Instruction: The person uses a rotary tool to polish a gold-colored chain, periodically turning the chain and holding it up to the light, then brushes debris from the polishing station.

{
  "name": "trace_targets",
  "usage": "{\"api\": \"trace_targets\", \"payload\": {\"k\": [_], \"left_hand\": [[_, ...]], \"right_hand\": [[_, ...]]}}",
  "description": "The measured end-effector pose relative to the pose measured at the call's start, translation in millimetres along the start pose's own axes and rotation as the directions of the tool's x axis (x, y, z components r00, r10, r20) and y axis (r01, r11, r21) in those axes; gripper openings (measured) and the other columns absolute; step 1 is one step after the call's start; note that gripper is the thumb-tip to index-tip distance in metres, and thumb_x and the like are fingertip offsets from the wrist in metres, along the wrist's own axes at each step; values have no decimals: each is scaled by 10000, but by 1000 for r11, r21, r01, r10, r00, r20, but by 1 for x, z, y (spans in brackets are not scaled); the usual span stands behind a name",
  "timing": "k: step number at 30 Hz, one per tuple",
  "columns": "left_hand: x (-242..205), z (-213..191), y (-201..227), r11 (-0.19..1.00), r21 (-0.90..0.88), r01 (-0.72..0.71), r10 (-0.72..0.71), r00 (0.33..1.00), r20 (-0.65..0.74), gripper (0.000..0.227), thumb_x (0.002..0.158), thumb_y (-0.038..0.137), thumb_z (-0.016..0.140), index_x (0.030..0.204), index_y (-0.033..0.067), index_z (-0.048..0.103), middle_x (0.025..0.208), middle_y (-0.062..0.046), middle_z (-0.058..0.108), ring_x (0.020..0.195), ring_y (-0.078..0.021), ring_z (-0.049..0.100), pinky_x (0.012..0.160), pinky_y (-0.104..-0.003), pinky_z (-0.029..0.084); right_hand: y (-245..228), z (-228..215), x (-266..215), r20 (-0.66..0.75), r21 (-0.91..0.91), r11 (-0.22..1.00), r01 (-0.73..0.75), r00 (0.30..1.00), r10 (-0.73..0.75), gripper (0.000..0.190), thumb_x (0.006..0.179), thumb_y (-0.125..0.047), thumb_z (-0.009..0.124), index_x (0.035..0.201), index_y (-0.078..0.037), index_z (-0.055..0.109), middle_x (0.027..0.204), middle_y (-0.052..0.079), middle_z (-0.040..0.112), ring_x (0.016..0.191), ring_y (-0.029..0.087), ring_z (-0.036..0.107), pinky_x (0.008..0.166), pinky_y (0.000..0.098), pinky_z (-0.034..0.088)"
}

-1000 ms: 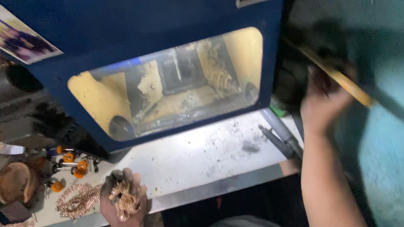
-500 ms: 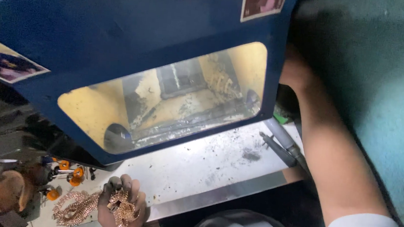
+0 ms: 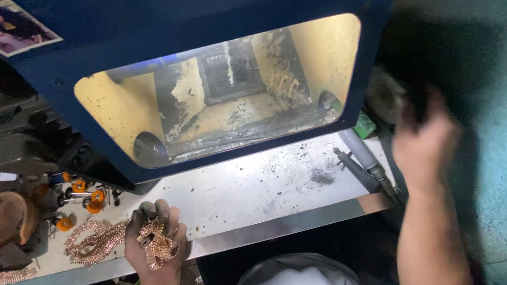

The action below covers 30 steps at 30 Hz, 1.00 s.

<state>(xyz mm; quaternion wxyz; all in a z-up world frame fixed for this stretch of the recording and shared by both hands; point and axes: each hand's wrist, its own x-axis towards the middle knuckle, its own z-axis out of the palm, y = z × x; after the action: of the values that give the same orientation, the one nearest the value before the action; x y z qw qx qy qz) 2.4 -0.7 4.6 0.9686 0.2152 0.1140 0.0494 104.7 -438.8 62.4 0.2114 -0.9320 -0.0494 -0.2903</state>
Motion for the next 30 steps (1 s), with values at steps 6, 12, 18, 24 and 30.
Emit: {"api": "trace_targets", "payload": {"k": [6,12,18,24,30], "left_hand": [[3,-6,-1,1000,3,0,0,999,45,252,1040,239,526,911,38,607,830,-125,495,579,-210,409,380,-290,324],[0,-1,-4,999,40,22,-20,998,-51,247,1051,238,523,899,63,606,823,-117,495,580,-209,413,369,-290,311],[-4,-13,-5,996,75,-42,54,984,-168,267,1040,301,554,939,99,697,925,-104,608,633,-206,439,404,-301,308],[-1,-17,-5,995,62,-83,90,989,-115,250,1010,307,540,893,112,646,889,-80,609,597,-212,456,377,-310,308],[-3,-12,-5,994,83,-76,72,996,53,233,1001,256,548,901,59,621,833,-105,541,566,-208,445,373,-283,300]], "right_hand": [[-43,-11,-107,-88,-6,968,-252,964,251,536,997,-142,677,1352,248,586,1171,401,688,1046,523,691,888,502,556],[-101,23,-110,-176,708,667,231,973,-150,357,873,34,570,1221,-43,597,1247,149,693,1263,377,669,1186,575,513],[-97,9,-55,479,651,730,208,633,-608,411,913,-179,709,1317,-142,642,1568,147,472,1467,373,404,1202,657,119],[-31,2,0,287,-235,963,-131,937,197,478,1051,-398,584,1425,-99,590,1151,233,667,832,351,692,540,413,562],[-18,18,28,540,-139,852,-504,682,492,500,1020,-364,560,1435,-84,565,1341,238,635,1177,440,622,934,527,522]]}}
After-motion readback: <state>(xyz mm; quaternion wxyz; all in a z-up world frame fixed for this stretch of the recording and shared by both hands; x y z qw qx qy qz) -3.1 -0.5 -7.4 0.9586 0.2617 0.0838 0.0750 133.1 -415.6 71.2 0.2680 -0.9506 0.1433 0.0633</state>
